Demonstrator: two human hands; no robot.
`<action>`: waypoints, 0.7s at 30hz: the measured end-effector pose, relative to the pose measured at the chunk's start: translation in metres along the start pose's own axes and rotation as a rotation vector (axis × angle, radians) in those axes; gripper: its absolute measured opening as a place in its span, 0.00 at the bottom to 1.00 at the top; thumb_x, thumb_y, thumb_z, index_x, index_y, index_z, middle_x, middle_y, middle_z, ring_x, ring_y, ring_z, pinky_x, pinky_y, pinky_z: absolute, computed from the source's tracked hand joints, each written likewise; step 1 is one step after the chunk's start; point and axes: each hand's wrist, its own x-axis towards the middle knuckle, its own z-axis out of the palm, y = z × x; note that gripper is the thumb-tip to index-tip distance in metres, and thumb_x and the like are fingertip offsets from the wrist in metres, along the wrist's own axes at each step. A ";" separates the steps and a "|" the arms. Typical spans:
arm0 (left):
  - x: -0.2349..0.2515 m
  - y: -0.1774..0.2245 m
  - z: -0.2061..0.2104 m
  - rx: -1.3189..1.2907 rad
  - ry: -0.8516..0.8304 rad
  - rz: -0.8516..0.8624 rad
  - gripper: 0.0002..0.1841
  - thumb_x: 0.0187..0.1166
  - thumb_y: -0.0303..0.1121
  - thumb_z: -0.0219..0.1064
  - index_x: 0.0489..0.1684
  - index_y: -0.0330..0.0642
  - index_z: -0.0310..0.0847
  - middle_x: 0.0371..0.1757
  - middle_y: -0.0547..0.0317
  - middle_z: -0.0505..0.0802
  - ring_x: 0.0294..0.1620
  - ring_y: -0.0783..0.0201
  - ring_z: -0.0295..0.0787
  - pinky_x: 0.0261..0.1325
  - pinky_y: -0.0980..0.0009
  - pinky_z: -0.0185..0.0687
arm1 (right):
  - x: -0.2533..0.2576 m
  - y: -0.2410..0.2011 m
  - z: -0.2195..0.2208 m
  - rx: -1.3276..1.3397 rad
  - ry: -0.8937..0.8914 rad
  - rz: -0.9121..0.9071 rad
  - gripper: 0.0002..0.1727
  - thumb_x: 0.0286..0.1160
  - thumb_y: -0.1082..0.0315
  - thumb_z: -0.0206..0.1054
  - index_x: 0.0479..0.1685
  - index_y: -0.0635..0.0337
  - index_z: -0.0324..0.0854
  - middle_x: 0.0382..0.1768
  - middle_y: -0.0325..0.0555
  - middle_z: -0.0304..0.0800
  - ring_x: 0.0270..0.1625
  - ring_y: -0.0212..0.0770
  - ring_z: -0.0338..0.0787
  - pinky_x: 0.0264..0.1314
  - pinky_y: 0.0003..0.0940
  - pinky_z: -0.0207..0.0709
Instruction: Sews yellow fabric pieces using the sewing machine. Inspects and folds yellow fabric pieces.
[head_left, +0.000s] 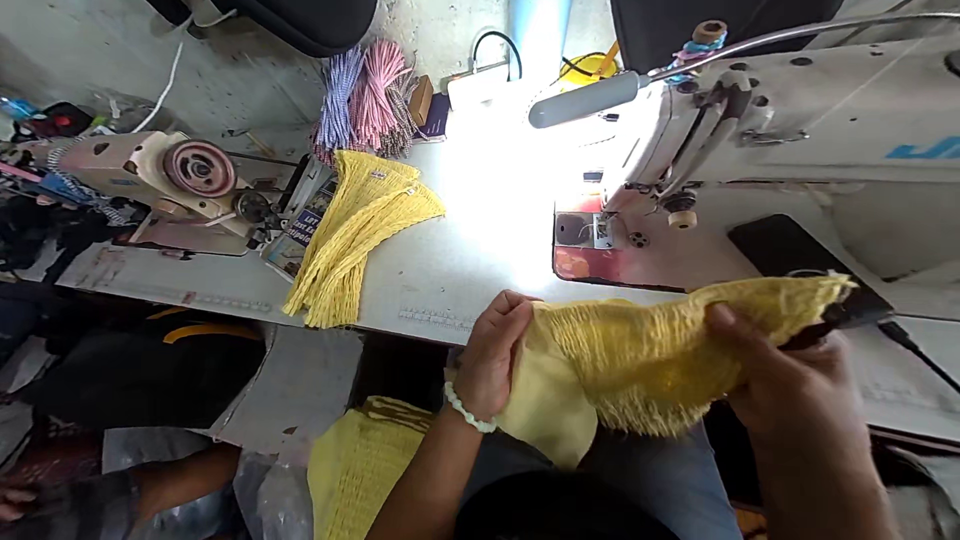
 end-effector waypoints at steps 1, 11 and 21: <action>0.000 0.000 0.003 0.086 0.012 0.014 0.10 0.89 0.27 0.50 0.40 0.44 0.77 0.33 0.69 0.90 0.36 0.78 0.88 0.44 0.78 0.86 | 0.000 0.002 -0.002 -0.009 -0.071 -0.032 0.09 0.74 0.65 0.75 0.49 0.41 0.89 0.44 0.21 0.98 0.45 0.21 0.95 0.51 0.19 0.89; -0.012 0.003 -0.007 0.270 -0.176 0.001 0.04 0.85 0.29 0.62 0.40 0.45 0.81 0.34 0.77 0.88 0.37 0.83 0.85 0.44 0.82 0.83 | 0.004 -0.002 -0.028 -0.038 -0.040 -0.167 0.07 0.77 0.54 0.73 0.49 0.38 0.90 0.45 0.24 0.97 0.46 0.24 0.94 0.52 0.20 0.88; -0.006 -0.022 0.005 0.270 -0.102 0.231 0.13 0.94 0.38 0.49 0.49 0.36 0.70 0.66 0.49 0.90 0.72 0.62 0.84 0.76 0.61 0.78 | -0.001 -0.008 -0.032 -0.018 0.209 -0.154 0.05 0.78 0.69 0.68 0.45 0.46 0.85 0.38 0.24 0.97 0.41 0.23 0.95 0.50 0.22 0.90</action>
